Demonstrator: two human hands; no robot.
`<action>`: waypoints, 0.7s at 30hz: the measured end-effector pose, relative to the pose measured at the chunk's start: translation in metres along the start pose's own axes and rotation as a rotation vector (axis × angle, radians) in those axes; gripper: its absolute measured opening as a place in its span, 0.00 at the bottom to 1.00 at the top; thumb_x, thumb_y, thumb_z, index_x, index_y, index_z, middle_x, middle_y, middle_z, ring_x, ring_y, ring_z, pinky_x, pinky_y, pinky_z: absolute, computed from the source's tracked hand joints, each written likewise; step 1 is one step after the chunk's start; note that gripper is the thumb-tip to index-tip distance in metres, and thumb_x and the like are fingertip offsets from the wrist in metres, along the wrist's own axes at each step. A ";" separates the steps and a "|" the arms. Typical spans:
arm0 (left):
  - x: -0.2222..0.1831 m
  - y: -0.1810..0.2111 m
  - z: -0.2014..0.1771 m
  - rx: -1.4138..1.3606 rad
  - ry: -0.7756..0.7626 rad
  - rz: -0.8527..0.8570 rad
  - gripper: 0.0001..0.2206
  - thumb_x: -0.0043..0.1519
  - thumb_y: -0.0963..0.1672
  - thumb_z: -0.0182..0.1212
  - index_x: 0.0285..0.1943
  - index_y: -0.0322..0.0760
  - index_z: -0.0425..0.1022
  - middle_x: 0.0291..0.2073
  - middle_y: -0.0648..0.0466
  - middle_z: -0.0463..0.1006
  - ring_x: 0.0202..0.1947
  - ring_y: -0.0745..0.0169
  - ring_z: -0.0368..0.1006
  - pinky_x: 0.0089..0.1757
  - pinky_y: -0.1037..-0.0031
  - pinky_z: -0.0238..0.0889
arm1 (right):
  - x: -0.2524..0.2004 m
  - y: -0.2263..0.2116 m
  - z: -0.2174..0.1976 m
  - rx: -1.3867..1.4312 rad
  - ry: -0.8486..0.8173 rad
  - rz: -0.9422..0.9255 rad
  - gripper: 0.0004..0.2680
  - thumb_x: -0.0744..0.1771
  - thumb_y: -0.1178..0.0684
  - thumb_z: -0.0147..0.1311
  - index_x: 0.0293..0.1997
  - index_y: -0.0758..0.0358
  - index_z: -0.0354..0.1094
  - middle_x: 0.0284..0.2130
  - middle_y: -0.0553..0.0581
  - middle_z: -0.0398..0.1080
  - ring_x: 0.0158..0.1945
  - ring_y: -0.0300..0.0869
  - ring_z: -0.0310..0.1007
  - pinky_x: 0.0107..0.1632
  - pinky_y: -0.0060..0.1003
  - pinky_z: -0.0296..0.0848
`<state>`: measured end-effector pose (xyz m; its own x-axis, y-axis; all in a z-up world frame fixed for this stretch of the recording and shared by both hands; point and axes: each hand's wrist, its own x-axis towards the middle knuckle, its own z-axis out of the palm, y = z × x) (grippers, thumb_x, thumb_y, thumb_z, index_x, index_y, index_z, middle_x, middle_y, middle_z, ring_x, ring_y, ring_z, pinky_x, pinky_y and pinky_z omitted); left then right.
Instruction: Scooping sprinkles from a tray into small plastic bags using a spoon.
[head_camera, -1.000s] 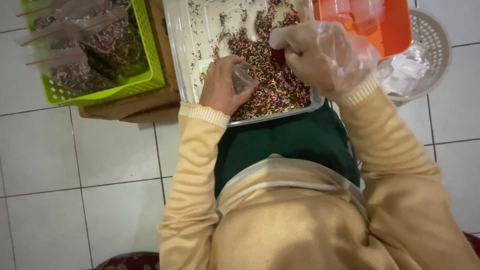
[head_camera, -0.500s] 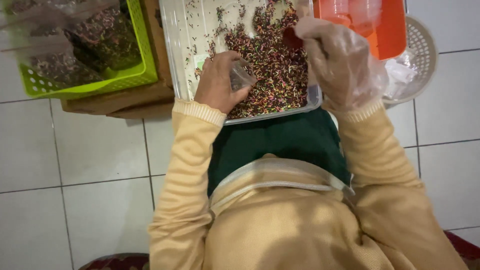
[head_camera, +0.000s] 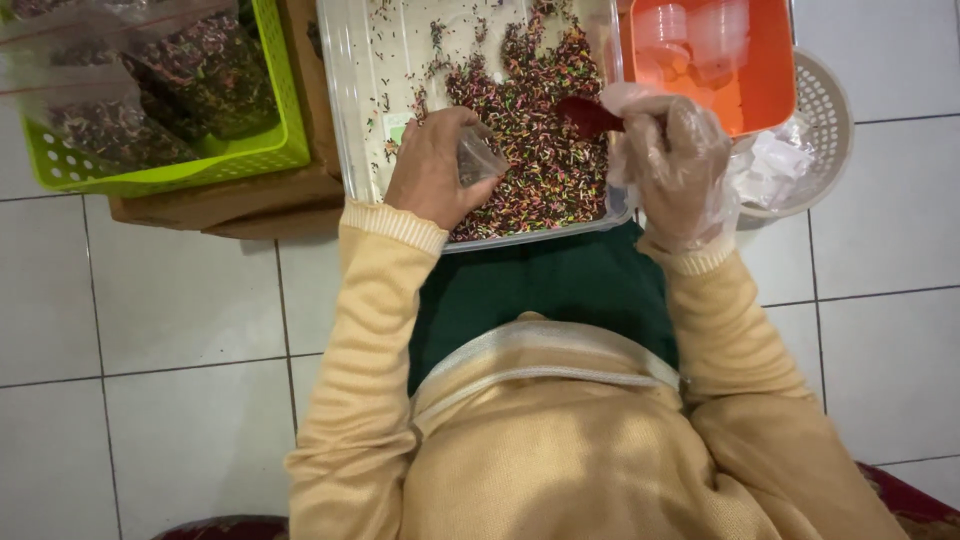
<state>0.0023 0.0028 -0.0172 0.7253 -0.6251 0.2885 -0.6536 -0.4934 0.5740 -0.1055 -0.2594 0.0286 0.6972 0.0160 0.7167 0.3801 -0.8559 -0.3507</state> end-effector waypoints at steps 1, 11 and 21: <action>0.000 -0.001 0.001 0.001 0.002 0.003 0.31 0.51 0.47 0.81 0.57 0.38 0.64 0.49 0.45 0.76 0.49 0.48 0.73 0.55 0.57 0.61 | 0.000 0.000 0.002 -0.002 0.002 -0.002 0.06 0.74 0.67 0.48 0.41 0.72 0.67 0.27 0.60 0.69 0.25 0.41 0.61 0.28 0.37 0.61; -0.005 -0.020 0.023 -0.067 0.012 -0.047 0.33 0.51 0.47 0.78 0.62 0.44 0.60 0.51 0.41 0.73 0.56 0.32 0.72 0.60 0.28 0.49 | -0.009 0.018 -0.009 0.347 0.141 0.473 0.04 0.71 0.62 0.55 0.41 0.73 0.74 0.19 0.66 0.68 0.23 0.47 0.71 0.33 0.40 0.71; -0.013 -0.030 0.034 -0.025 0.010 -0.048 0.36 0.49 0.48 0.78 0.64 0.46 0.59 0.55 0.45 0.71 0.58 0.36 0.70 0.60 0.32 0.51 | -0.002 0.014 0.015 0.073 0.162 0.168 0.07 0.73 0.62 0.58 0.38 0.75 0.74 0.18 0.64 0.62 0.21 0.56 0.68 0.29 0.42 0.69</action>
<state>0.0053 0.0049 -0.0645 0.7577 -0.5950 0.2680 -0.6125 -0.5069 0.6065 -0.0926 -0.2641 0.0135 0.6501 -0.2110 0.7300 0.3142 -0.8000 -0.5111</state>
